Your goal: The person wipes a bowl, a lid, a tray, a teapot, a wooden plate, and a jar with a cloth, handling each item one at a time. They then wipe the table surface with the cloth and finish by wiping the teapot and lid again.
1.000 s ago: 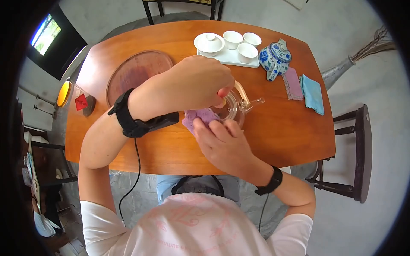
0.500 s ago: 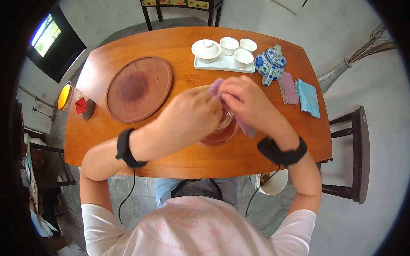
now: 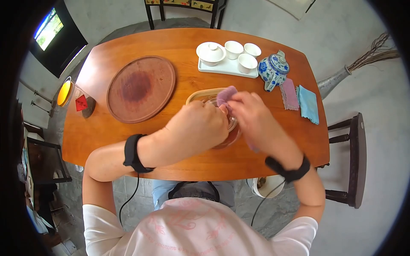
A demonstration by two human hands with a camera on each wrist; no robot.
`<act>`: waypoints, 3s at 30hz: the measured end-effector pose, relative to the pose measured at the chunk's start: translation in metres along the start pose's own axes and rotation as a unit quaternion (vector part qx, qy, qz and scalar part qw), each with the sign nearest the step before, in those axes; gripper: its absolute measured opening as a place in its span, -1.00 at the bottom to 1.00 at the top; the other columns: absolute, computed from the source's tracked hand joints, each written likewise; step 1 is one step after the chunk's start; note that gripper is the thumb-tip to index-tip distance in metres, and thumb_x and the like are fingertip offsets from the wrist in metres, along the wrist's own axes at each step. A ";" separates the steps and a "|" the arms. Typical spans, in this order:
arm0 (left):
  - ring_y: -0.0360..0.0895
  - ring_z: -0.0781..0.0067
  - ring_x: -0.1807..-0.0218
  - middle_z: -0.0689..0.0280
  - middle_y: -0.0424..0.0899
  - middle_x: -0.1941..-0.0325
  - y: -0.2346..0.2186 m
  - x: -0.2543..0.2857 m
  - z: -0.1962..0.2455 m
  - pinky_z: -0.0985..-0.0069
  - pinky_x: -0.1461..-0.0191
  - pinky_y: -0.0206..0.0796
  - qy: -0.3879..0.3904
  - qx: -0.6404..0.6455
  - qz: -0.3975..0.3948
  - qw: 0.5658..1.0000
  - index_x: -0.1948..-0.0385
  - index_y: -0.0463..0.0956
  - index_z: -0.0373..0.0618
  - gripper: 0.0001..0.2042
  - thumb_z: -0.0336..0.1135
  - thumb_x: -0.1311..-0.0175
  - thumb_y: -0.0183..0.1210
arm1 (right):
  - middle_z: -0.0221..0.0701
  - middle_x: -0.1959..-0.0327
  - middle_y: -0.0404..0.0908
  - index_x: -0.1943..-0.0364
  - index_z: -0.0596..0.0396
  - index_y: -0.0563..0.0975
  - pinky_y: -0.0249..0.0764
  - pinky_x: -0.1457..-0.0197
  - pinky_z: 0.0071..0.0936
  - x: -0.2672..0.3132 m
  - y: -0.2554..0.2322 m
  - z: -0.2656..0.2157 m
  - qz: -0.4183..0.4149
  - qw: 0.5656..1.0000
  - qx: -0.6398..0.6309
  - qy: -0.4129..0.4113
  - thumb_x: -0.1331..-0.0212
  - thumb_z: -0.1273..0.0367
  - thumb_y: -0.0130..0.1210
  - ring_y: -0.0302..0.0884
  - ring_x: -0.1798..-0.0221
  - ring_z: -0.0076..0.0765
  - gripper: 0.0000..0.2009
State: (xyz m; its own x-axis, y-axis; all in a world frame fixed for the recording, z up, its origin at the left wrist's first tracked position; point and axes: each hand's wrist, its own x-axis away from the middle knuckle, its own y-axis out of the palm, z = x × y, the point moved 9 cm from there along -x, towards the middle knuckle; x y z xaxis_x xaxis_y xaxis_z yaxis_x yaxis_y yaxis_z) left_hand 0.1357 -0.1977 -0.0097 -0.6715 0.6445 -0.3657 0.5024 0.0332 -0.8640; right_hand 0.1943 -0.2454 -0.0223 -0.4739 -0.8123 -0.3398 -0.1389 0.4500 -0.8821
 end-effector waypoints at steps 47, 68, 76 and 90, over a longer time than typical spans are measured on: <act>0.50 0.20 0.53 0.13 0.57 0.57 0.008 -0.023 -0.035 0.40 0.40 0.33 -0.104 0.263 -0.072 0.956 0.49 0.50 -0.27 -0.81 -0.35 0.00 0.29 | -0.25 0.14 0.39 0.16 0.05 0.46 0.41 0.12 -0.33 0.097 0.033 0.017 0.307 0.907 -0.194 0.214 0.04 0.53 0.05 0.40 0.15 -0.07 -0.72; 0.52 0.31 0.53 0.16 0.55 0.54 0.021 -0.019 -0.039 0.44 0.44 0.35 -0.169 0.289 -0.106 0.936 0.46 0.47 -0.28 -0.83 -0.39 -0.04 0.27 | -0.22 0.17 0.37 0.07 0.16 0.40 0.37 0.07 -0.43 0.121 0.092 0.075 0.262 0.740 -0.498 0.368 -0.04 0.59 -0.05 0.43 0.15 -0.26 -0.70; 0.53 0.28 0.55 0.16 0.58 0.55 0.023 -0.013 -0.040 0.43 0.46 0.34 -0.176 0.296 -0.106 0.933 0.46 0.45 -0.25 -0.81 -0.35 -0.07 0.26 | -0.17 0.16 0.34 0.13 0.17 0.36 0.33 0.00 -0.37 0.112 0.052 -0.021 0.324 0.913 -0.188 0.163 -0.03 0.58 -0.02 0.35 0.09 -0.06 -0.74; 0.54 0.36 0.53 0.18 0.59 0.50 0.022 -0.006 -0.043 0.51 0.46 0.37 -0.179 0.294 -0.096 0.934 0.41 0.42 -0.23 -0.83 -0.41 -0.09 0.25 | -0.24 0.25 0.50 0.06 0.17 0.38 0.44 0.01 -0.30 0.135 0.057 0.068 0.372 0.611 -0.632 0.299 -0.06 0.56 -0.03 0.50 0.17 -0.32 -0.71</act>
State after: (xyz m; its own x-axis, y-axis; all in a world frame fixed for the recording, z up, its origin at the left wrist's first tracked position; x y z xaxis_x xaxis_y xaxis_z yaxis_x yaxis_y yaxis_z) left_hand 0.1737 -0.1680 -0.0115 -0.9104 0.3700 -0.1851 0.0384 -0.3700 -0.9282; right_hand 0.1818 -0.3547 -0.1402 -0.9950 -0.0983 0.0191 -0.0735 0.8462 0.5277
